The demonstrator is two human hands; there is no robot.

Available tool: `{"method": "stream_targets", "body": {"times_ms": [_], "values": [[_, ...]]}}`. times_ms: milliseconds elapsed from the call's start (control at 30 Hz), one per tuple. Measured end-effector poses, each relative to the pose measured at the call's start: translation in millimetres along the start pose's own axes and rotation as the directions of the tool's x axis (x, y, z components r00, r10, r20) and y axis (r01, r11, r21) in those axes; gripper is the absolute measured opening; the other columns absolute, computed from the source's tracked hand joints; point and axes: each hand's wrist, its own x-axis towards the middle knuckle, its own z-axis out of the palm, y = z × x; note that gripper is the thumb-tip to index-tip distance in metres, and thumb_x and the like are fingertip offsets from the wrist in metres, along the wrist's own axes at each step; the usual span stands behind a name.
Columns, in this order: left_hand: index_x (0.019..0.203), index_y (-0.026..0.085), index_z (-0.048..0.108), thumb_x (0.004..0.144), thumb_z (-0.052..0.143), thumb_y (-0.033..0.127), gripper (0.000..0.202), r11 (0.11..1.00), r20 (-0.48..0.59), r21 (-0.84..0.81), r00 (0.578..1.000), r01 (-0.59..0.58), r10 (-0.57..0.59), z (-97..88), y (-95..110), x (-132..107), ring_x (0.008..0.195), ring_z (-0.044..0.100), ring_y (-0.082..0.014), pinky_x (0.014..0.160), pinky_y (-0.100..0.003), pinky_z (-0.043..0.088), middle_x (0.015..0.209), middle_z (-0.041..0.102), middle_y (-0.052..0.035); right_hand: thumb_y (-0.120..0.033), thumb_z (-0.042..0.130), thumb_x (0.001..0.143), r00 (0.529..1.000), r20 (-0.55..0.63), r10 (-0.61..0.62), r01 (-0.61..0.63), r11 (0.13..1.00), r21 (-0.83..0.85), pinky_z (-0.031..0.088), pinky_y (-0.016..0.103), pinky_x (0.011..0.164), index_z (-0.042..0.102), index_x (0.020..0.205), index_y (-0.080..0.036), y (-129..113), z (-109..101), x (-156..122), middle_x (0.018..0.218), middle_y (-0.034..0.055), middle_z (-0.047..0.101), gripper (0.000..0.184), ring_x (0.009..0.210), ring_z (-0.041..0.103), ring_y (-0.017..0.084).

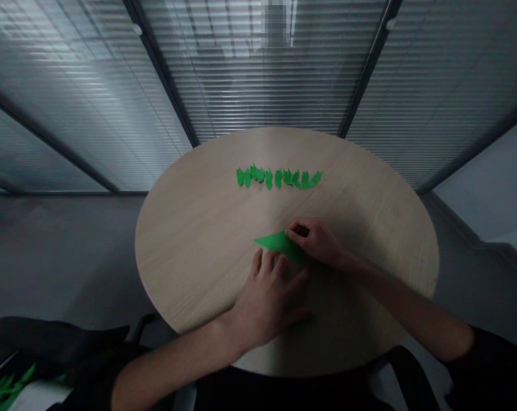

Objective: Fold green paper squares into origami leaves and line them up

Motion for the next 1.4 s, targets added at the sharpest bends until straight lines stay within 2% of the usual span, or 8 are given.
{"method": "stream_targets", "body": {"times_ms": [233, 400, 600, 767, 933, 1100, 1200, 1400], "values": [[0.145, 0.022, 0.056, 0.096, 0.069, 0.043, 0.056, 0.989, -0.149, -0.144, 0.989, -0.015, -0.007, -2.0, -18.6, 0.8, 0.12, 0.056, -0.0361, 0.102, -0.059, 0.054, 0.13, 0.055, -0.0176, -0.041, 0.066, 0.087, 0.998, -0.005, 0.058, -0.057, 0.987, 0.148, 0.046, 0.028, 0.062, 0.068, 0.077, -0.018, 3.4, -2.2, 2.1, 0.071, 0.0023, 0.068, 0.024, 0.067, 0.06, 0.017], [0.144, 0.013, 0.05, 0.097, 0.067, 0.041, 0.057, 0.962, -0.381, -0.25, 0.902, 0.112, -0.204, -17.9, -58.5, 26.0, 0.131, 0.054, -0.0353, 0.111, -0.056, 0.049, 0.141, 0.052, -0.0214, -0.051, 0.07, 0.08, 0.989, -0.036, 0.142, -0.12, 0.926, 0.359, 0.045, 0.027, 0.059, 0.067, 0.079, -0.02, 1.1, -10.9, 6.5, 0.071, 0.0014, 0.064, 0.032, 0.064, 0.057, 0.015], [0.095, 0.016, 0.071, 0.096, 0.063, 0.042, 0.027, 0.699, -0.107, -0.708, 0.964, 0.098, -0.244, -20.1, -95.6, 61.2, 0.078, 0.068, -0.0173, 0.073, -0.03, 0.058, 0.089, 0.073, -0.0056, -0.058, 0.073, 0.076, 0.976, 0.013, 0.218, -0.195, 0.847, 0.494, 0.044, 0.025, 0.057, 0.066, 0.081, -0.021, -6.2, -14.6, 7.2, 0.073, -0.0001, 0.062, 0.039, 0.064, 0.055, 0.013], [0.097, 0.015, 0.068, 0.087, 0.074, 0.043, 0.031, 0.379, 0.014, -0.917, 0.958, 0.127, -0.288, -12.1, -98.3, 62.9, 0.061, 0.062, -0.0113, 0.06, -0.023, 0.053, 0.073, 0.07, -0.0017, -0.066, 0.066, 0.08, 0.966, 0.044, 0.254, -0.233, 0.789, 0.569, 0.045, 0.026, 0.056, 0.055, 0.073, -0.023, -11.3, -13.3, 6.1, 0.066, -0.0029, 0.053, 0.045, 0.059, 0.052, 0.013], [0.11, 0.013, 0.066, 0.091, 0.07, 0.04, 0.033, 0.301, 0.012, -0.948, 0.959, 0.102, -0.285, -10.2, -98.1, 59.9, 0.058, 0.061, -0.0114, 0.061, -0.025, 0.054, 0.072, 0.07, -0.0018, -0.047, 0.075, 0.076, 0.94, 0.162, 0.301, -0.326, 0.652, 0.685, 0.056, 0.029, 0.068, 0.059, 0.084, -0.023, -13.0, -15.1, 3.8, 0.078, 0.0003, 0.066, 0.03, 0.07, 0.065, 0.016], [0.135, 0.02, 0.062, 0.093, 0.068, 0.031, 0.044, 0.649, -0.274, -0.761, 0.911, -0.009, -0.309, -7.6, -94.9, 55.5, 0.084, 0.064, -0.0157, 0.07, -0.029, 0.057, 0.116, 0.063, -0.0108, -0.044, 0.085, 0.067, 0.968, 0.118, 0.224, -0.246, 0.728, 0.64, 0.056, 0.028, 0.066, 0.061, 0.086, -0.022, -10.1, -15.3, 2.3, 0.085, 0.0015, 0.071, 0.038, 0.073, 0.067, 0.016], [0.139, 0.022, 0.063, 0.094, 0.07, 0.037, 0.048, 0.897, -0.461, -0.439, 0.87, -0.053, -0.174, -8.7, -90.3, 48.4, 0.098, 0.058, -0.0206, 0.082, -0.035, 0.056, 0.111, 0.055, -0.0083, -0.05, 0.084, 0.07, 0.988, 0.001, 0.152, -0.129, 0.836, 0.533, 0.051, 0.026, 0.06, 0.057, 0.082, -0.023, -11.4, -12.1, -0.1, 0.076, -0.0006, 0.066, 0.04, 0.067, 0.062, 0.015], [0.14, 0.027, 0.067, 0.096, 0.066, 0.054, 0.052, 0.991, -0.444, 0.018, 0.887, -0.131, 0.126, -9.3, -81.3, 39.7, 0.094, 0.052, -0.0258, 0.083, -0.044, 0.051, 0.101, 0.052, -0.008, -0.047, 0.08, 0.078, 0.992, -0.106, 0.071, -0.022, 0.912, 0.409, 0.043, 0.025, 0.051, 0.056, 0.081, -0.023, -13.6, -6.7, -6.7, 0.065, -0.0039, 0.057, 0.035, 0.057, 0.053, 0.012]]}}
